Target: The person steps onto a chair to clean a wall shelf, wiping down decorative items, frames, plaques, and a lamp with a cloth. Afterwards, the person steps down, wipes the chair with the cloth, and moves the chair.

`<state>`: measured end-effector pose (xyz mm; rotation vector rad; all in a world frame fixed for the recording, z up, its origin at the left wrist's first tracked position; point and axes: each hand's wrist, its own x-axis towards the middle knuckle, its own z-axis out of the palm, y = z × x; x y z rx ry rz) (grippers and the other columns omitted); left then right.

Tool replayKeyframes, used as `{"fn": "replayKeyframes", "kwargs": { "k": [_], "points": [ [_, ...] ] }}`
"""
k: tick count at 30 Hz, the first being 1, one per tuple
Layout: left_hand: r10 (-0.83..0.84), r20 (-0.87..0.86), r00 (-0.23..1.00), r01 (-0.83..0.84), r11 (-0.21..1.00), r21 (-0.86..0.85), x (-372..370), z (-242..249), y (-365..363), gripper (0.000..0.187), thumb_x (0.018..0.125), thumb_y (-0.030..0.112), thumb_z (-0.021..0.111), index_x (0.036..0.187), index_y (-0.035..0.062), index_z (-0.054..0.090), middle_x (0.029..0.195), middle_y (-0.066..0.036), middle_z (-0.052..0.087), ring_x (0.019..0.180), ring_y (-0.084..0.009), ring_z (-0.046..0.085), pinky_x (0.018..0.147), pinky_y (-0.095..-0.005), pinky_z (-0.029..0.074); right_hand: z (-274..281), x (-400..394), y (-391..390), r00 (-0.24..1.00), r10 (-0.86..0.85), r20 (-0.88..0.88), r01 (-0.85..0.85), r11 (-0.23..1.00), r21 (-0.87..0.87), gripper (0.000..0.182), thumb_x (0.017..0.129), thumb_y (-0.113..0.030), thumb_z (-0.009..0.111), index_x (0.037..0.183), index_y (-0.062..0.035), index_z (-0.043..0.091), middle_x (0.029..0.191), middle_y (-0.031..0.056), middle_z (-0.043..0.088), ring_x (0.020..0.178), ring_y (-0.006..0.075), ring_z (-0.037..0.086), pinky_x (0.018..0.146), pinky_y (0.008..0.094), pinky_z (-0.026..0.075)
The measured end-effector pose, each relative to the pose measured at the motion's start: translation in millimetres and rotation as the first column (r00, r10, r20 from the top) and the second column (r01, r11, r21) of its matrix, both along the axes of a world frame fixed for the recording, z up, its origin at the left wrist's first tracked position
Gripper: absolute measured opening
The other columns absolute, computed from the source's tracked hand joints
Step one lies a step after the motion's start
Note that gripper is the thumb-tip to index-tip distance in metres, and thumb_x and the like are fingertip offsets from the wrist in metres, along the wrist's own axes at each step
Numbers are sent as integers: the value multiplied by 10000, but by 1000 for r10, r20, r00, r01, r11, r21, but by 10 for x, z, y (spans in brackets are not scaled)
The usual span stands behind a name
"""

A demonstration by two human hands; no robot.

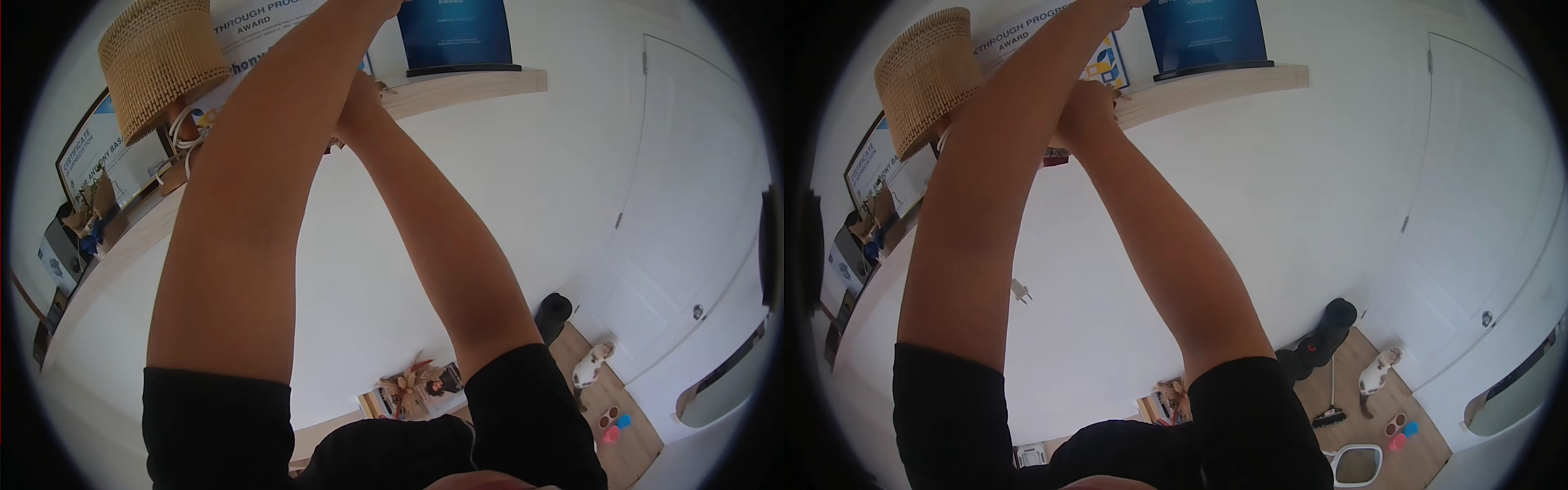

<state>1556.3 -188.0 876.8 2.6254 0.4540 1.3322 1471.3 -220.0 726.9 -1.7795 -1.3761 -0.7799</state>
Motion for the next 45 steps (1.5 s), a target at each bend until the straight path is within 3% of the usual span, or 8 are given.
{"fn": "replayKeyframes", "kwargs": {
  "k": [5,8,18,27,32,35,42,45],
  "points": [
    [13,-94,995,-8,998,60,445,22,681,383,900,298,584,963,-74,650,916,-217,655,811,-288,654,656,-421,523,-96,97,176,988,131,-86,-111,972,208,406,749,-416,656,988,-88,664,844,82,689,749,229,686,668,425,545],
    [-273,189,943,327,860,-391,486,19,708,280,879,174,621,938,-98,650,897,-179,666,705,-288,659,565,-389,528,-63,47,17,990,-38,134,34,999,31,292,896,-235,539,1066,2,559,919,100,646,766,190,622,595,324,503],
    [-123,36,992,125,864,-487,255,-120,382,260,874,246,655,1054,58,646,967,-102,673,800,-247,629,704,-420,508,-146,97,182,985,161,-55,-136,940,314,273,794,-317,640,959,-101,656,856,78,680,786,207,674,650,304,524],
    [-360,111,926,348,707,-616,177,-149,301,172,923,170,584,967,6,617,939,-104,655,735,-185,637,661,-319,558,-116,47,68,981,-97,167,64,979,194,261,799,-304,626,954,-98,665,861,63,684,771,208,674,634,312,527],
    [-628,411,661,721,378,-581,457,-168,512,210,923,166,577,997,-27,607,922,-139,639,754,-238,626,658,-378,534,-197,253,509,927,360,-109,-296,875,383,302,841,-303,588,1052,-91,629,994,79,663,912,204,647,737,315,512],
    [-375,423,825,554,688,-469,225,-231,63,270,922,195,573,1013,-57,599,928,-168,632,807,-266,611,684,-411,490,-222,283,488,887,458,-62,-383,803,458,370,868,-301,563,1160,-73,564,1123,96,617,1032,202,598,814,303,485],
    [-391,590,707,636,716,-287,-98,-219,-178,273,888,168,577,1058,-43,611,953,-198,634,832,-281,592,728,-402,453,-148,252,445,699,702,-138,-534,640,552,402,896,-326,506,1195,-58,536,1139,110,614,1056,215,589,846,319,477],
    [-430,632,645,694,676,-249,-233,-65,-200,273,886,159,576,1077,-35,599,962,-188,632,836,-279,591,727,-406,454,142,51,-159,971,146,-190,-169,979,-114,415,889,-391,489,1106,-54,596,948,96,676,816,215,672,703,318,525]
  ]
}}
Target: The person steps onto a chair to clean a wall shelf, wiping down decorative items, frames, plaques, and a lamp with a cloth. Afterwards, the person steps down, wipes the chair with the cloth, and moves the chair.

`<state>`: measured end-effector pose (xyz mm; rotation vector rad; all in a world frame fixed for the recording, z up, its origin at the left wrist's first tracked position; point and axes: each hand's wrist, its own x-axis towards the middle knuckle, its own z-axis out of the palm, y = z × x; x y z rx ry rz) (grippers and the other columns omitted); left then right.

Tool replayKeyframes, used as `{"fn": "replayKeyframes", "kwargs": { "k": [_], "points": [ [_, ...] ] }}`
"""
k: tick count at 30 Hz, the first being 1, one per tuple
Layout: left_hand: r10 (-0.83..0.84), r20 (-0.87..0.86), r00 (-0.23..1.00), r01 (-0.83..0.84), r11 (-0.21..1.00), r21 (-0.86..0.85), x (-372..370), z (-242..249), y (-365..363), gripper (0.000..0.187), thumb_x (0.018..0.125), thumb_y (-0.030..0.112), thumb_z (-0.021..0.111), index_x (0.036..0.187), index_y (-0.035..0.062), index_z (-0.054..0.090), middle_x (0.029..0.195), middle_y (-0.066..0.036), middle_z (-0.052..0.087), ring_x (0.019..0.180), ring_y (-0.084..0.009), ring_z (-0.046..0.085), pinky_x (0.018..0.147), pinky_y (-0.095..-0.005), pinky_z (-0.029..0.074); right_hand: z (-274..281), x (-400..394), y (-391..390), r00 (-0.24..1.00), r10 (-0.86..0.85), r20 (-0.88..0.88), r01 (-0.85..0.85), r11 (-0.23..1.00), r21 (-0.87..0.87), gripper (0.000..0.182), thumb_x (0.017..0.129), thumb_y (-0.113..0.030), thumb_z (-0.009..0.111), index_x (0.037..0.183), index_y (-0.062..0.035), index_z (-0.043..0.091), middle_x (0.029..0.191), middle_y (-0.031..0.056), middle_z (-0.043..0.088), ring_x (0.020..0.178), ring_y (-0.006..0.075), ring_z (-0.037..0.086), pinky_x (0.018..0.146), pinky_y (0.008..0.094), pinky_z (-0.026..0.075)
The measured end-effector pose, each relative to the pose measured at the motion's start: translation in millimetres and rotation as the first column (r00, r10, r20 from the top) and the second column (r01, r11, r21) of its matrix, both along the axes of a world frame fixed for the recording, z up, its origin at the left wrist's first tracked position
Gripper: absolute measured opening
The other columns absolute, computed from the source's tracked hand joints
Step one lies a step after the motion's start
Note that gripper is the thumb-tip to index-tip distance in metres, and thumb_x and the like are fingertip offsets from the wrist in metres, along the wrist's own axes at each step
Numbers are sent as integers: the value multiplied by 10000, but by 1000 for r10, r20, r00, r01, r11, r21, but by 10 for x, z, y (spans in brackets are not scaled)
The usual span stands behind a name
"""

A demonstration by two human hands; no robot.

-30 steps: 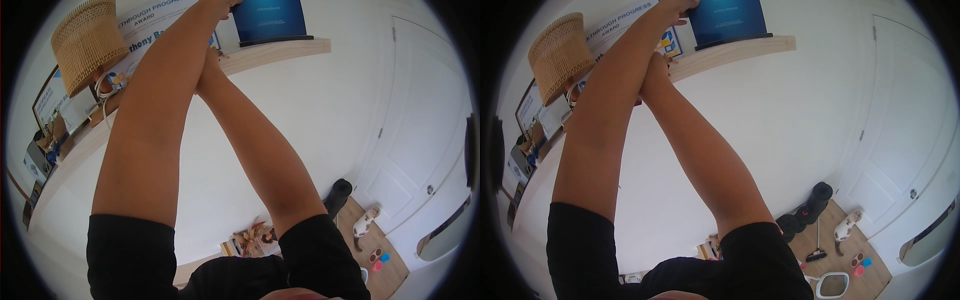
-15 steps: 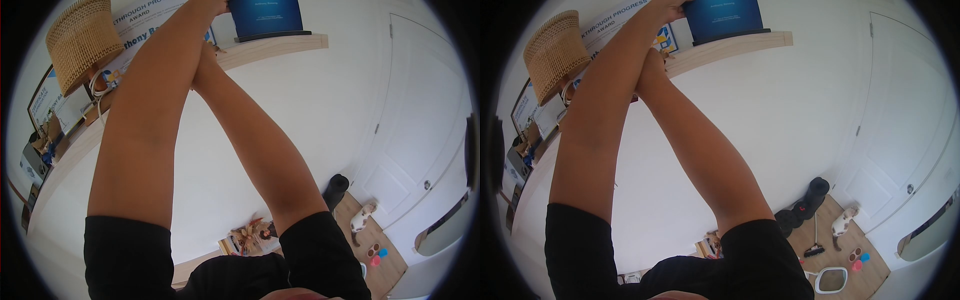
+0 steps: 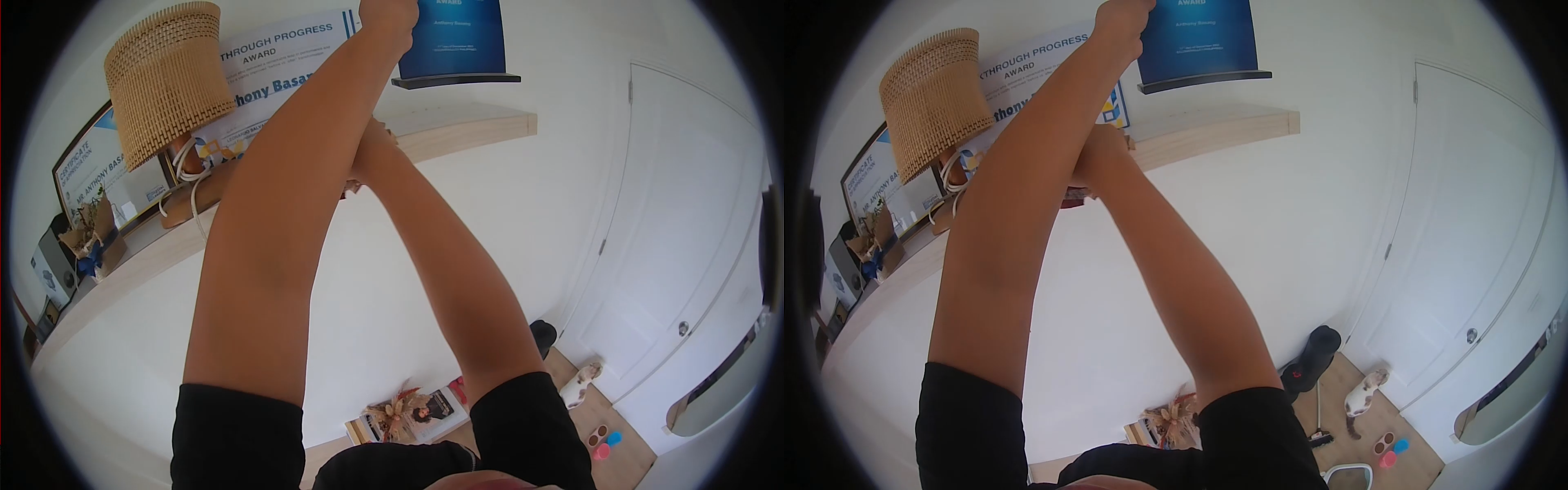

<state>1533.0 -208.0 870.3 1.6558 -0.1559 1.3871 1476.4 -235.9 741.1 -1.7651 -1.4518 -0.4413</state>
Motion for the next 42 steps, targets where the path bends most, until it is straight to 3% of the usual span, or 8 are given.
{"fn": "replayKeyframes", "kwargs": {
  "k": [8,14,18,21,26,27,36,42],
  "points": [
    [-225,66,972,228,972,-53,-603,262,97,248,901,124,548,1058,-67,570,965,-187,612,851,-263,578,754,-423,463,220,550,-556,954,-166,250,265,857,-442,363,941,-274,380,1213,-157,590,936,80,649,591,192,643,395,269,532],
    [-216,122,969,226,972,-71,-777,165,357,259,919,123,530,1106,-54,554,986,-173,612,885,-257,572,782,-402,457,115,2361,-1080,877,-386,286,450,868,-210,319,894,-244,447,1008,-42,666,927,114,661,619,218,644,424,305,529],
    [-202,162,966,223,967,-121,-847,55,382,256,920,108,524,1118,-52,547,971,-162,614,879,-244,570,780,-382,459,218,2279,-1582,224,-904,364,975,204,-92,261,863,-193,493,961,-30,672,988,115,667,893,254,643,784,385,529],
    [-190,167,967,214,967,-141,-782,0,495,246,918,93,521,1115,-51,545,954,-148,616,878,-229,566,778,-371,463,232,2209,-1377,307,-906,291,874,389,291,221,863,-175,496,974,-132,681,953,99,666,887,229,647,765,414,519],
    [-269,195,943,279,960,-29,-691,-79,578,239,923,88,511,1104,-65,541,944,-145,613,853,-215,569,789,-354,469,368,1789,-453,866,-335,371,359,933,7,249,847,-218,523,1015,-181,701,1079,0,650,884,192,649,806,321,514],
    [-264,197,944,275,961,-30,-724,-125,543,239,923,88,511,1104,-65,541,944,-145,613,853,-215,569,789,-354,469,401,1562,-318,954,-292,-68,275,944,-184,264,870,-172,500,1043,-183,699,1160,-1,623,1014,162,593,892,298,468],
    [-320,158,934,326,946,-7,-863,-251,452,262,936,110,513,1112,-84,532,977,-165,606,863,-235,576,799,-354,466,359,1636,-258,986,-122,-110,65,903,-426,312,943,-241,435,1146,-179,664,1191,33,599,1042,183,542,967,325,384],
    [-272,157,949,286,955,-74,-715,-132,516,256,928,109,526,1100,-80,541,958,-157,605,859,-224,558,792,-361,453,360,2995,-1341,325,-686,651,943,179,-281,207,810,-166,569,902,-29,694,880,137,681,778,285,639,722,379,514]
  ]
}}
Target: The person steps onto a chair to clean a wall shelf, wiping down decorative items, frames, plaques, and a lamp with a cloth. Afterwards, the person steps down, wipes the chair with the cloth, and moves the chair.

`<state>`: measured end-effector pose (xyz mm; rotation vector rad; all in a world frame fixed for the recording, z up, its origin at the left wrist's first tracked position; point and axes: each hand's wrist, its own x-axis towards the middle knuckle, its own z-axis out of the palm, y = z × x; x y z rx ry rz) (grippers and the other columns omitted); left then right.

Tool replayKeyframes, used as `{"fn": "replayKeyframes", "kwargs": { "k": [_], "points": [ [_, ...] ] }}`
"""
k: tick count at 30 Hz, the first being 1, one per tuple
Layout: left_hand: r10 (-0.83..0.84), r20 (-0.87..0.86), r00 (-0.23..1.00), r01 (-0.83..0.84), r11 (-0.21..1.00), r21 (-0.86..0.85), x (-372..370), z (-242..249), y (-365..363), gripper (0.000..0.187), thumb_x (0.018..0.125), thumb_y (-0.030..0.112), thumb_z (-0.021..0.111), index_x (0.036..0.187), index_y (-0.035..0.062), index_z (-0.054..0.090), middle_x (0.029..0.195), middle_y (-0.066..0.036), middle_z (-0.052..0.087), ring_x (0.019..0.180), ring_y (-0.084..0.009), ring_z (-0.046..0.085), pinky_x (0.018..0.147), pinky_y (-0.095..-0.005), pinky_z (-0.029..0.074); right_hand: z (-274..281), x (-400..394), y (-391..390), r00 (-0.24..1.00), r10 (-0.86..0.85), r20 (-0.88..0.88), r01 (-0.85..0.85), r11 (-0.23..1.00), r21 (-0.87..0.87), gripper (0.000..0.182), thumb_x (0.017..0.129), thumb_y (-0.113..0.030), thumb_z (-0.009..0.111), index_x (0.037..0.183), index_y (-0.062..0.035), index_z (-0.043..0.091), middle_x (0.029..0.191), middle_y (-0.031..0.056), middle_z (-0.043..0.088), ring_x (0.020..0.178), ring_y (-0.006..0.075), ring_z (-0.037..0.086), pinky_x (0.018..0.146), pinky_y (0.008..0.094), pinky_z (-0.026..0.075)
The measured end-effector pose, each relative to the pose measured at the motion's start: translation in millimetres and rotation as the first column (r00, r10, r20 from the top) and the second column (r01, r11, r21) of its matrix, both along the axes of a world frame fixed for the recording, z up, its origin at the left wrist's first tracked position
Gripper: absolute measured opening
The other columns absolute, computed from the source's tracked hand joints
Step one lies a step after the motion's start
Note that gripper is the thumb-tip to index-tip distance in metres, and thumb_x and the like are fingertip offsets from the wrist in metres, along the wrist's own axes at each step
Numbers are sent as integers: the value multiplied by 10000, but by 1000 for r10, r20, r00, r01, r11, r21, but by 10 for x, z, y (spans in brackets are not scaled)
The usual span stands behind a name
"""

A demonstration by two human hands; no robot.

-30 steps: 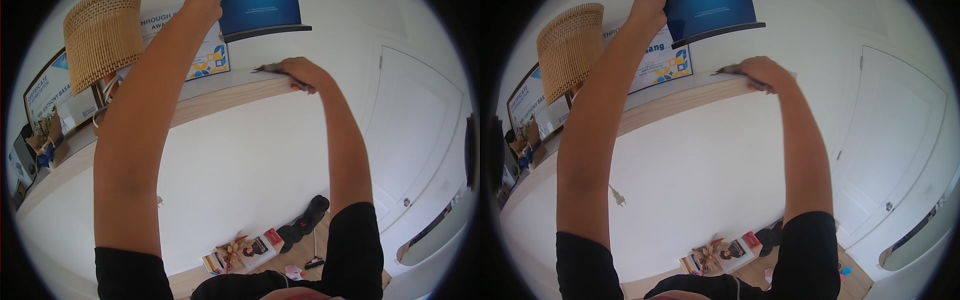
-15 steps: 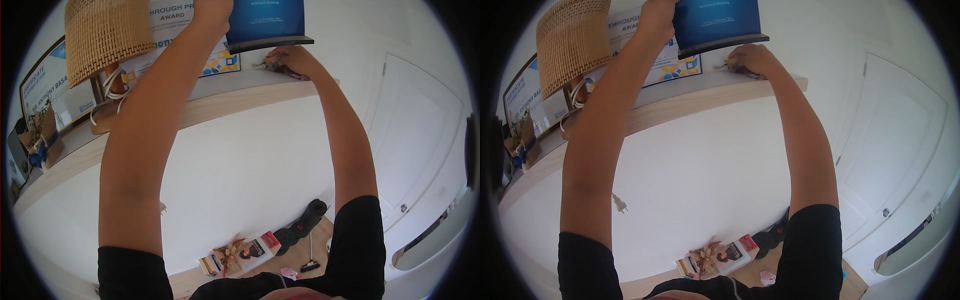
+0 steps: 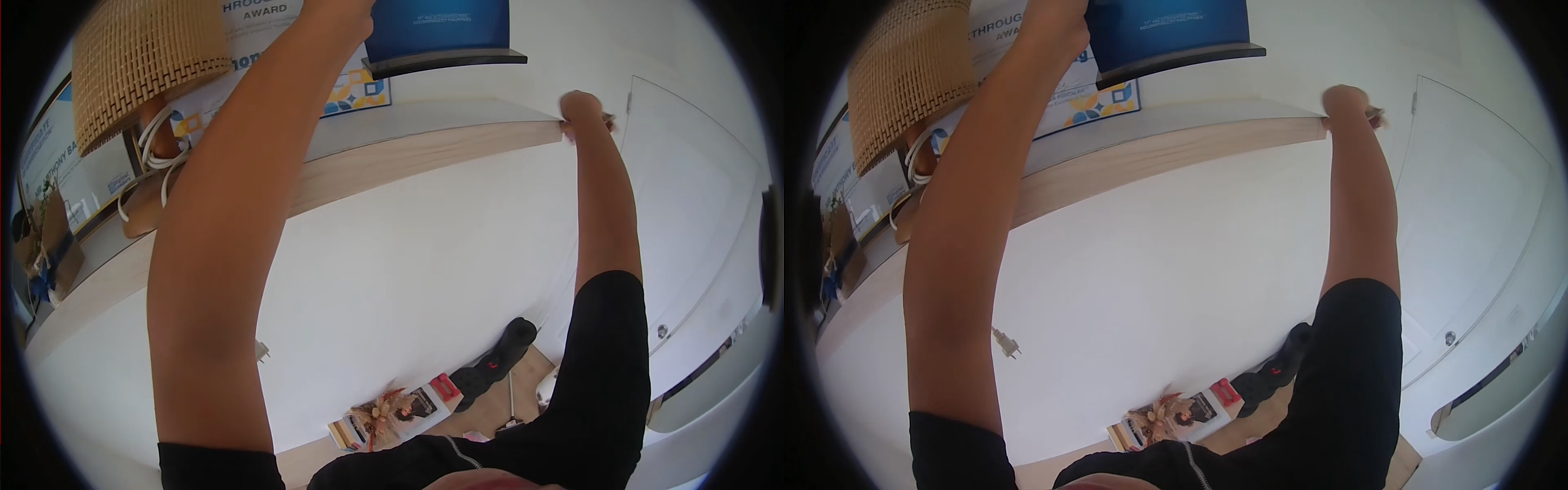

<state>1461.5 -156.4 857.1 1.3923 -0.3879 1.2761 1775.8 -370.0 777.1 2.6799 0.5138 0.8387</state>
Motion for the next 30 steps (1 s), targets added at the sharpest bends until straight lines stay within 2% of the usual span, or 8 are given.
{"fn": "replayKeyframes", "kwargs": {
  "k": [5,8,10,19,22,26,28,30],
  "points": [
    [-28,10,1000,27,999,46,48,-33,-60,251,919,101,530,1101,-71,543,958,-144,603,858,-206,548,779,-333,442,148,-244,-7,949,-51,312,4,989,151,185,823,-129,559,901,-104,725,880,79,709,940,223,664,759,357,526],
    [-46,102,994,35,993,111,-3,-126,-162,240,918,101,531,1092,-64,548,931,-121,598,841,-200,541,789,-327,435,16,-571,633,629,776,-44,-327,315,891,208,828,-203,536,814,-66,691,802,99,686,705,286,646,652,385,500],
    [-70,85,994,60,992,114,-1,-118,-130,237,918,99,530,1090,-63,547,922,-115,594,837,-200,538,794,-329,433,53,-459,963,782,619,-76,-589,773,236,277,914,-275,498,913,-39,643,827,102,649,802,274,623,754,408,483],
    [-58,-25,998,59,998,33,-31,-45,-140,256,931,111,515,1118,-63,527,975,-145,588,899,-218,539,833,-344,427,105,-223,3,979,-194,56,170,943,286,223,880,-186,548,1022,-130,711,1061,70,685,981,214,656,746,335,528],
    [-132,-38,990,134,990,38,0,-85,-144,275,932,119,518,1132,-69,518,1011,-166,587,944,-228,539,849,-344,424,221,-332,-22,913,-85,399,-16,970,242,180,819,-219,647,909,-84,725,895,81,707,804,216,683,631,348,543],
    [-26,54,998,27,1000,-5,67,-44,-109,254,929,124,525,1102,-62,536,964,-154,601,878,-225,559,800,-338,448,139,-1103,351,651,702,288,-728,471,499,215,814,-236,639,993,-135,703,832,110,684,731,276,662,612,347,534],
    [-48,35,998,46,997,66,-43,-99,-87,242,927,122,528,1090,-55,543,938,-144,605,844,-222,562,772,-339,456,65,-1945,472,723,669,-174,-190,434,881,283,837,-290,612,1085,-168,671,854,113,680,803,310,652,709,362,518],
    [-73,22,997,69,988,138,-70,-78,-56,229,925,121,531,1077,-49,549,913,-134,610,809,-218,566,743,-340,463,-209,-1648,550,662,747,-64,-530,526,666,332,897,-381,555,1079,-125,663,777,82,652,648,176,608,543,322,493]
  ]
}}
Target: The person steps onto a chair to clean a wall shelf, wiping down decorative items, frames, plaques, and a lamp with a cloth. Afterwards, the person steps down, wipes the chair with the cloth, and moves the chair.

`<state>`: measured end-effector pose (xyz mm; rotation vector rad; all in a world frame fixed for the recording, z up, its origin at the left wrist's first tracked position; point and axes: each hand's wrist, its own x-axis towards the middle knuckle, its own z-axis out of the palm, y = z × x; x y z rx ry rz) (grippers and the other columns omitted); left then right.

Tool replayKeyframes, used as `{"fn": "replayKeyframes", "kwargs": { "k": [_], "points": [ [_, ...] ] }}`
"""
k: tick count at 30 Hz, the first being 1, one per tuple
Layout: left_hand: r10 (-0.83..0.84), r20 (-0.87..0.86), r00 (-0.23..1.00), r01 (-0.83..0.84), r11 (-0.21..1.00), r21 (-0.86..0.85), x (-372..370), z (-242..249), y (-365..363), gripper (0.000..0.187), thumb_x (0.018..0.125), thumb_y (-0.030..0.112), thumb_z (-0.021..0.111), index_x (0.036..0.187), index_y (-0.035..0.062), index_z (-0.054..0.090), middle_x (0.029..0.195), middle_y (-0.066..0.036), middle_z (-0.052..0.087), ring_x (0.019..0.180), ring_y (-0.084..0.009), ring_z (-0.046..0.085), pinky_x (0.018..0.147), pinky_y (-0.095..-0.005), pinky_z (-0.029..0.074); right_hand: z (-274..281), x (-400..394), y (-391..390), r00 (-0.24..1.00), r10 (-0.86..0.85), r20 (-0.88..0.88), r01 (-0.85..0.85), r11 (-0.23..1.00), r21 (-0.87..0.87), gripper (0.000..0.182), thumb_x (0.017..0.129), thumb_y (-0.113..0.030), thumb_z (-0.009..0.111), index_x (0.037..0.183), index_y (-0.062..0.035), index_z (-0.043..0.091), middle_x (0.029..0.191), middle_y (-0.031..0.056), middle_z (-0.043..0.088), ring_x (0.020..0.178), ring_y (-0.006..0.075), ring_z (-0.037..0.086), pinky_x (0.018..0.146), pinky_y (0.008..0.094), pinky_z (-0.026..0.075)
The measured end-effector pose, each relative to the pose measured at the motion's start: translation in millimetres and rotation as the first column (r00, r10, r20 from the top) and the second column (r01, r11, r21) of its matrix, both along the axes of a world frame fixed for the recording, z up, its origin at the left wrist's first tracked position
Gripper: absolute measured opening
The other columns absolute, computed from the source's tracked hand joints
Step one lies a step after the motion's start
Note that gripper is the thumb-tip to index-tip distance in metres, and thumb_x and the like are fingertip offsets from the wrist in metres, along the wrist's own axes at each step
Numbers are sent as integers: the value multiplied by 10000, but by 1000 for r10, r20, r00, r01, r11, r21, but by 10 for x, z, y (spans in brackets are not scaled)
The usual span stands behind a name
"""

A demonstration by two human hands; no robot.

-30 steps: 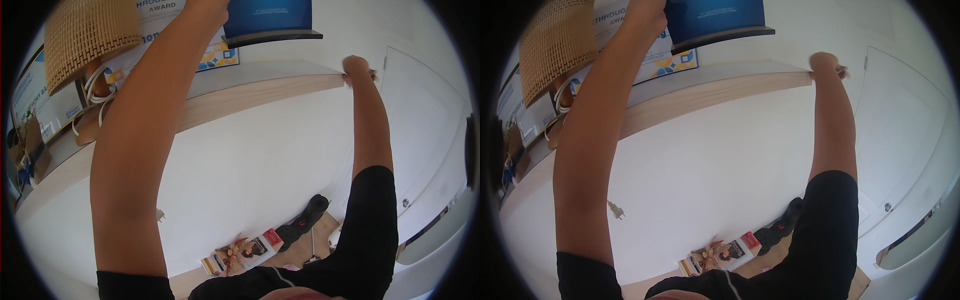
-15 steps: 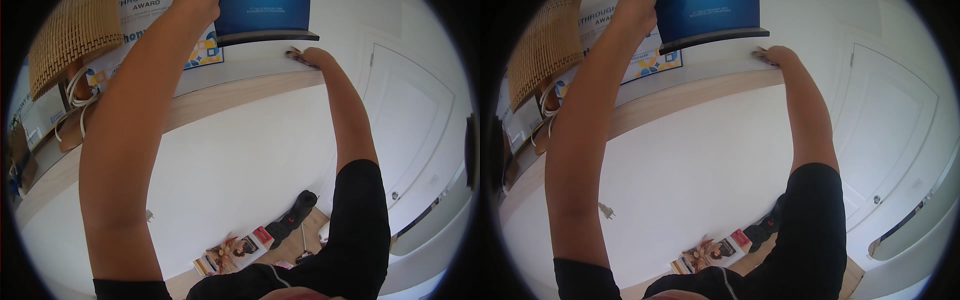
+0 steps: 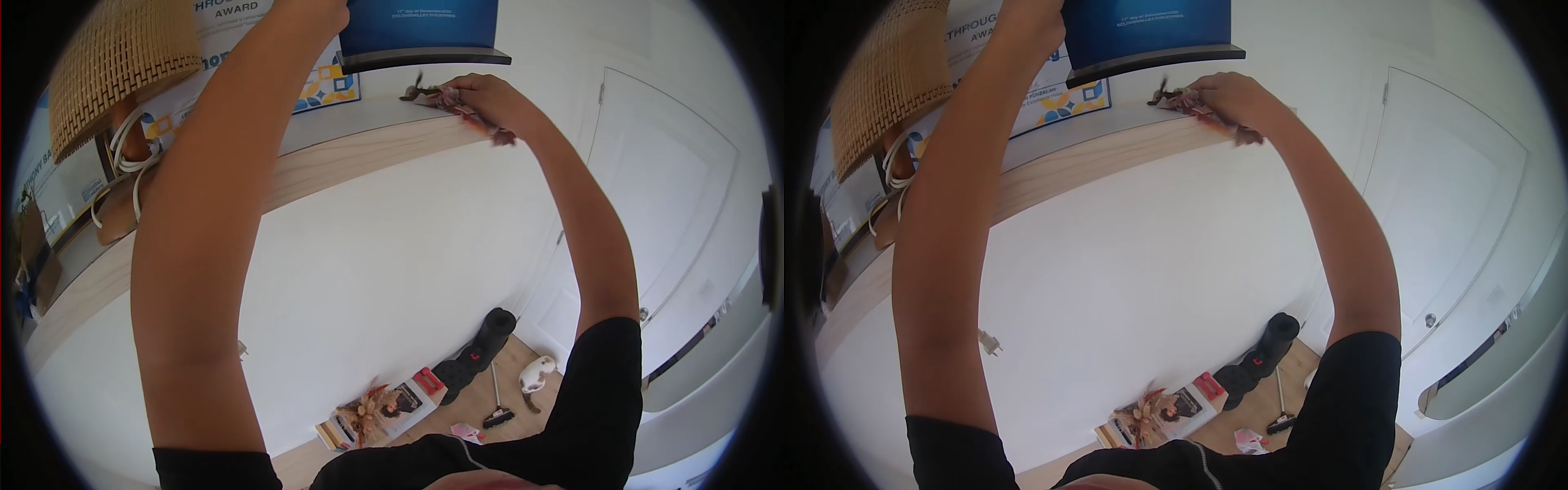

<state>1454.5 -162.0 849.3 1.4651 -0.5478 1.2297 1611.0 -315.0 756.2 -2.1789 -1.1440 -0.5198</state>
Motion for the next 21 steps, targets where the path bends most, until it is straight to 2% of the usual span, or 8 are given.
{"fn": "replayKeyframes", "kwargs": {
  "k": [1,4,6,8,15,19,20,21],
  "points": [
    [18,-9,1000,-19,999,-47,28,43,6,222,923,118,533,1073,-45,550,902,-128,610,796,-215,564,730,-342,465,-105,399,-1,926,89,368,-122,990,66,326,903,-374,537,1056,-122,677,767,106,662,623,191,605,527,317,492],
    [48,-44,998,-53,992,-118,30,10,-63,221,921,110,534,1077,-45,549,902,-127,612,794,-212,564,729,-341,466,196,387,-409,874,-486,23,475,842,-256,264,879,-291,553,839,-65,685,803,106,681,693,241,645,624,334,516],
    [71,-46,996,-76,987,-139,24,45,-83,227,919,105,533,1085,-50,546,915,-131,614,805,-212,567,741,-338,466,190,616,-593,699,-563,441,710,620,-335,210,870,-234,543,844,-66,666,834,114,682,736,273,657,671,341,526],
    [-3,13,1000,4,996,-87,145,80,34,250,917,97,533,1109,-63,536,943,-138,618,836,-211,571,771,-330,462,103,854,-560,794,-493,355,454,870,191,184,870,-196,533,932,-92,671,892,131,673,757,294,657,677,351,526],
    [72,59,996,-62,986,-155,39,151,83,227,910,85,534,1089,-53,560,965,-139,616,871,-204,567,782,-328,452,13,-436,289,949,317,3,-308,919,246,275,907,-124,469,1092,-128,672,1026,95,664,834,240,627,784,346,513],
    [8,108,994,2,996,-92,-132,115,38,245,910,90,533,1110,-49,557,971,-137,619,886,-211,569,800,-331,450,-34,-813,795,785,476,396,-458,877,-147,333,878,-93,473,1170,-137,628,980,97,655,829,184,654,549,338,549],
    [69,59,996,-59,988,-145,-159,147,13,257,912,91,527,1123,-55,550,985,-146,617,890,-221,571,814,-336,448,-105,-622,954,355,458,815,-445,850,-283,337,881,-101,465,1181,-140,615,958,93,646,839,172,650,519,329,545],
    [128,6,992,-124,973,-194,-179,162,0,269,914,91,522,1136,-61,543,998,-155,616,895,-232,573,827,-340,447,-63,-618,905,358,457,814,-444,850,-283,337,881,-101,465,1181,-140,615,958,93,646,839,172,650,519,329,545]
  ]
}}
